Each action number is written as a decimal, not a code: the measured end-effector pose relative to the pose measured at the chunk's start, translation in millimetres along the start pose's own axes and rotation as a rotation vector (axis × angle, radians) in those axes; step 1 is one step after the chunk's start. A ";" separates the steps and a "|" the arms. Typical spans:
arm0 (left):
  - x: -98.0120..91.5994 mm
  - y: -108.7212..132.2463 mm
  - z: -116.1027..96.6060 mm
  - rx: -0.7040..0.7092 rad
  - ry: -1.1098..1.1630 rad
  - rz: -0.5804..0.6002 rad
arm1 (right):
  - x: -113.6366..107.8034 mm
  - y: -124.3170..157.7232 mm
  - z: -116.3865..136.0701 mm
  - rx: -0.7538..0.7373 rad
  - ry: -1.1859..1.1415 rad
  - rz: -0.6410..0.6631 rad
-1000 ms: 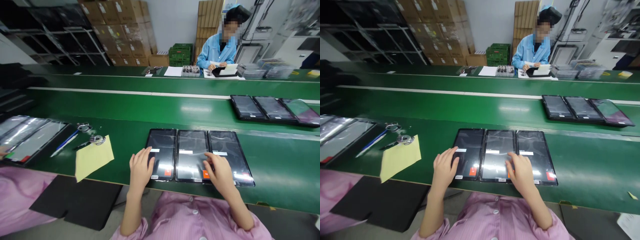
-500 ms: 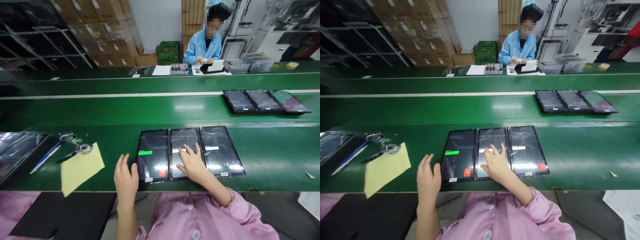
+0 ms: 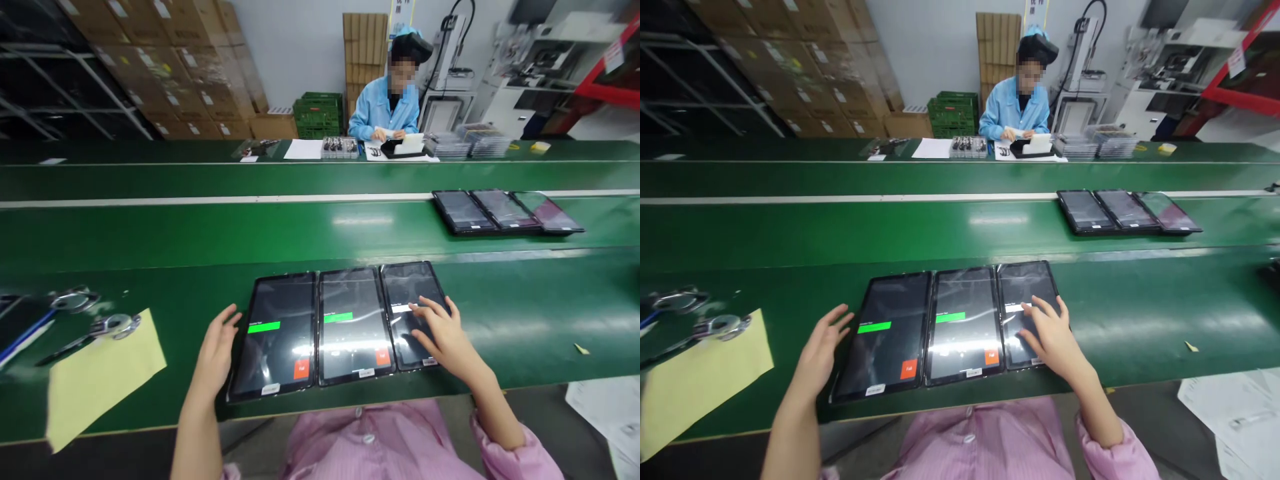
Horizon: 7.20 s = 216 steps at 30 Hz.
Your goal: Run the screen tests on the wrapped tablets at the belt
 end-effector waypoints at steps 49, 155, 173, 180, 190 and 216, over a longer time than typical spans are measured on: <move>52.6 -35.8 -93.4 0.855 -0.579 0.460 | -4.0 -110.2 -57.7 -0.136 0.141 0.311; 138.2 -94.8 -133.6 0.269 -0.798 0.723 | -26.7 -140.6 -143.2 0.119 -0.245 -0.167; 195.7 -64.8 -180.5 0.326 -0.907 0.641 | 6.0 -158.8 -157.9 0.379 -0.554 0.450; 253.0 -22.3 -220.5 0.352 -0.722 0.785 | 8.4 -158.7 -145.5 0.354 -0.499 0.512; 223.8 -33.5 -204.9 0.772 -0.548 0.772 | 21.6 -168.7 -136.4 0.343 -0.590 0.555; 164.4 -93.7 -157.1 0.356 -0.579 0.754 | 11.2 -159.8 -139.4 0.132 -0.571 0.618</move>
Point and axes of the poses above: each hand's wrist, its own y-axis away from the middle knuckle, its own x-axis out of the palm, z = x × y, the point moved 2 cm from there along -y, towards the middle knuckle, and after that the axes turned 7 degrees about -z, right-handed, at the moved point
